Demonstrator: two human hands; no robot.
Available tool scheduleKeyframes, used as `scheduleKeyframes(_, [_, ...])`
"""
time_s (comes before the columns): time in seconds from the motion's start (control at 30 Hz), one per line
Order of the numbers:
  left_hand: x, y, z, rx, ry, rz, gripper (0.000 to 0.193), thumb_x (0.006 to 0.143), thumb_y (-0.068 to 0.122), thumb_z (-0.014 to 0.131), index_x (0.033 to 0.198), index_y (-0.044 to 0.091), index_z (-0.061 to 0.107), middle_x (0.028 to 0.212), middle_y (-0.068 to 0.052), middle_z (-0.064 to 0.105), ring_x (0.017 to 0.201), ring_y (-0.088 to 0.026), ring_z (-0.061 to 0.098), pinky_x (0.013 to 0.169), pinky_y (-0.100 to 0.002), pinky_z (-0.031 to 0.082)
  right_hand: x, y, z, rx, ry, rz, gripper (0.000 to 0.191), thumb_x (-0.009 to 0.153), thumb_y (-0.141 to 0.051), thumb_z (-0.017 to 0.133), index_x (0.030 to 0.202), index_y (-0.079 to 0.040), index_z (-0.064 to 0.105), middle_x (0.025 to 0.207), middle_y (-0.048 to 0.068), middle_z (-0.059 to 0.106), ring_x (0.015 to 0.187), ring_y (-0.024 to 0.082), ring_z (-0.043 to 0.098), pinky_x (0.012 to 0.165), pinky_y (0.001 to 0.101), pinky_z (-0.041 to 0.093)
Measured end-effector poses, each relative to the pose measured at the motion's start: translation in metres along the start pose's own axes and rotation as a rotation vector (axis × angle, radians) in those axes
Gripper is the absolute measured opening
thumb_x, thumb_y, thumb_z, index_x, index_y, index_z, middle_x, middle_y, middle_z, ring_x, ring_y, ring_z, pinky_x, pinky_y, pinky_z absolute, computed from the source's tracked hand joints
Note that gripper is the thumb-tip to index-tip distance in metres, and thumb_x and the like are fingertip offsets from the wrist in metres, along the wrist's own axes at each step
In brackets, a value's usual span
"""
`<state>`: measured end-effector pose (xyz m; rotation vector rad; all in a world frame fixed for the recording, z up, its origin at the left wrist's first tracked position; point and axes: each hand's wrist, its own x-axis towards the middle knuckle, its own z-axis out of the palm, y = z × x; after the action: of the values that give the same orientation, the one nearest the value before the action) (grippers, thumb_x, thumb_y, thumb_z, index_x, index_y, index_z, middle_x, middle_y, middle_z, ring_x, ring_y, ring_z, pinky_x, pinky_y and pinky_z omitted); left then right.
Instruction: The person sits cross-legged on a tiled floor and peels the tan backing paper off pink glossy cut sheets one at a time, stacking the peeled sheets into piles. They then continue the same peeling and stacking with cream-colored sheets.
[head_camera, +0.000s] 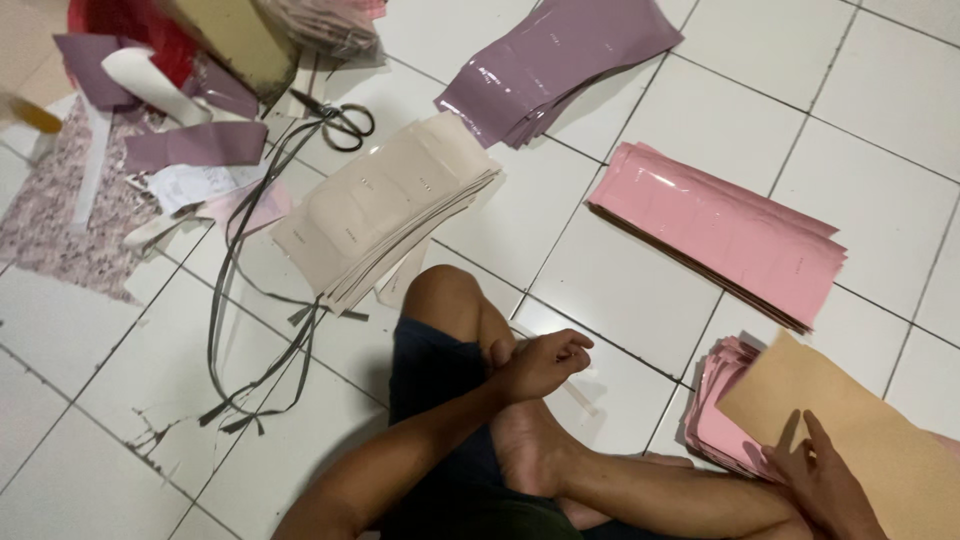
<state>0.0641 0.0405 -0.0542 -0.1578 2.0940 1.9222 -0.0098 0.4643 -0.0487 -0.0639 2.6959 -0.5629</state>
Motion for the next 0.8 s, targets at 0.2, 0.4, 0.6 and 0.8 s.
scheduleKeyframes(0.2, [-0.041,0.024,-0.045,0.177,0.467,0.143,0.028,0.096,0.021,0.069,0.121,0.009,0.073,0.102,-0.01,0.078,0.087,-0.015,0.075,0.078,-0.027,0.059,-0.008,-0.053,0.043,0.501,0.149,-0.007,0.061,0.089,-0.029,0.071,0.137,0.006,0.057,0.112,0.025,0.068,0.098,0.035,0.069,0.078,0.0457,0.06])
scheduleKeyframes(0.4, [-0.068,-0.023,-0.176,0.528,1.129,0.145,0.032,0.094,0.012,0.068,0.124,0.005,0.068,0.112,-0.014,0.071,0.103,-0.029,0.066,0.093,-0.041,0.05,-0.04,-0.148,0.11,0.365,0.325,-0.269,0.044,0.096,-0.015,0.07,0.137,0.002,0.063,0.12,0.019,0.068,0.111,0.028,0.064,0.092,0.0389,0.05])
scheduleKeyframes(0.6, [-0.095,-0.065,-0.225,1.056,1.078,-0.043,0.08,0.08,0.028,0.077,0.15,0.006,0.046,0.155,-0.029,0.037,0.144,-0.045,0.031,0.113,-0.065,0.021,-0.061,-0.22,0.152,0.496,0.067,-0.213,0.044,0.095,-0.016,0.066,0.137,-0.005,0.062,0.118,0.017,0.073,0.112,0.025,0.069,0.093,0.037,0.054])
scheduleKeyframes(0.8, [-0.103,-0.058,-0.25,1.069,0.919,-0.055,0.084,0.079,0.034,0.08,0.151,0.007,0.045,0.152,-0.029,0.038,0.142,-0.044,0.035,0.112,-0.066,0.024,-0.057,-0.223,0.162,0.436,-0.089,-0.152,0.046,0.092,-0.018,0.067,0.137,-0.007,0.062,0.11,0.017,0.077,0.102,0.024,0.073,0.086,0.0365,0.058])
